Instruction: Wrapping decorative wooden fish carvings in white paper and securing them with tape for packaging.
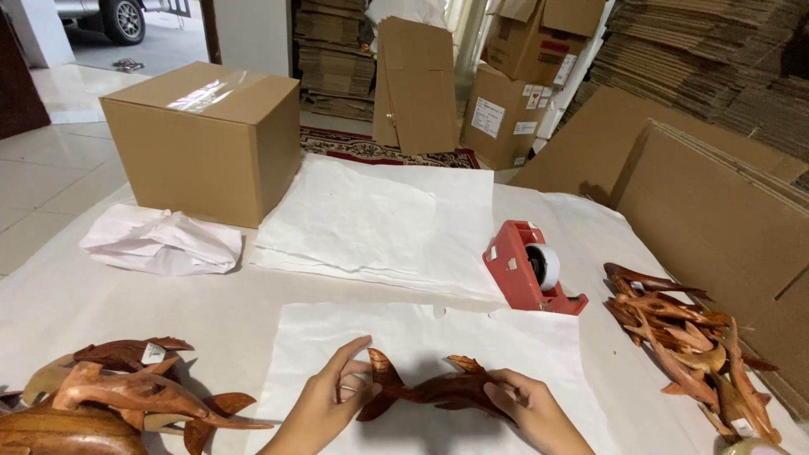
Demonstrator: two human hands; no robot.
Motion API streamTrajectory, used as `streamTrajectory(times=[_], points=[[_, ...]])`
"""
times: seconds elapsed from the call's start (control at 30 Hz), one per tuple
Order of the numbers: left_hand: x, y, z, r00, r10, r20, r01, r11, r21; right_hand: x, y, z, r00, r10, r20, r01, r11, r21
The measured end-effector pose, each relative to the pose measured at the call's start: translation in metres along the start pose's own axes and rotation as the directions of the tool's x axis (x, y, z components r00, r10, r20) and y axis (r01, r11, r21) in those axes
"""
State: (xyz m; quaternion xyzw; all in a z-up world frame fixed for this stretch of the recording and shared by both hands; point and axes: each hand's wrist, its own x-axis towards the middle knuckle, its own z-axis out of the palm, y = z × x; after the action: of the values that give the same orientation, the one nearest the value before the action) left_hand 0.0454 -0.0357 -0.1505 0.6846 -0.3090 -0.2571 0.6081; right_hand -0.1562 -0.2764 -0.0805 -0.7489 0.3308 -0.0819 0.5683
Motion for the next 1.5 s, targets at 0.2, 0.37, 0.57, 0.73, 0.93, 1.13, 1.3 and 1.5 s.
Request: streamTrajectory(times=[0.2, 0.37, 0.57, 0.73, 0.93, 1.13, 1.3, 1.5], points=[[-0.004, -0.003, -0.003, 0.971, 0.232, -0.05, -0.23, 0.972, 0.052, 0.012, 0.032, -0.005, 0.937, -0.349, 0.002, 0.349, 0.937, 0.013], [0.0, -0.002, -0.008, 0.835, 0.549, 0.019, -0.54, 0.814, 0.215, 0.007, 0.025, -0.006, 0.838, -0.533, 0.116, 0.526, 0.846, 0.085], [0.0, 0.0, -0.014, 0.792, 0.393, 0.467, -0.6, 0.642, 0.477, -0.006, 0.006, -0.022, 0.893, -0.36, 0.268, 0.385, 0.922, -0.046], [-0.006, 0.006, -0.02, 0.766, 0.384, 0.516, -0.63, 0.609, 0.482, -0.002, 0.009, -0.032, 0.866, -0.424, 0.265, 0.454, 0.889, -0.06], [-0.006, 0.004, -0.018, 0.819, 0.272, 0.505, -0.556, 0.593, 0.582, 0.007, 0.017, -0.029, 0.886, -0.367, 0.283, 0.432, 0.875, -0.217], [-0.004, 0.001, -0.019, 0.887, 0.218, 0.408, -0.442, 0.66, 0.608, 0.003, 0.014, -0.024, 0.891, -0.358, 0.28, 0.419, 0.886, -0.198], [-0.02, 0.024, -0.018, 0.893, 0.189, 0.409, -0.421, 0.676, 0.605, 0.007, 0.02, -0.023, 0.875, -0.375, 0.308, 0.443, 0.875, -0.194], [-0.018, 0.016, -0.014, 0.851, 0.206, 0.483, -0.496, 0.618, 0.61, 0.004, 0.017, -0.024, 0.898, -0.305, 0.318, 0.376, 0.906, -0.195]])
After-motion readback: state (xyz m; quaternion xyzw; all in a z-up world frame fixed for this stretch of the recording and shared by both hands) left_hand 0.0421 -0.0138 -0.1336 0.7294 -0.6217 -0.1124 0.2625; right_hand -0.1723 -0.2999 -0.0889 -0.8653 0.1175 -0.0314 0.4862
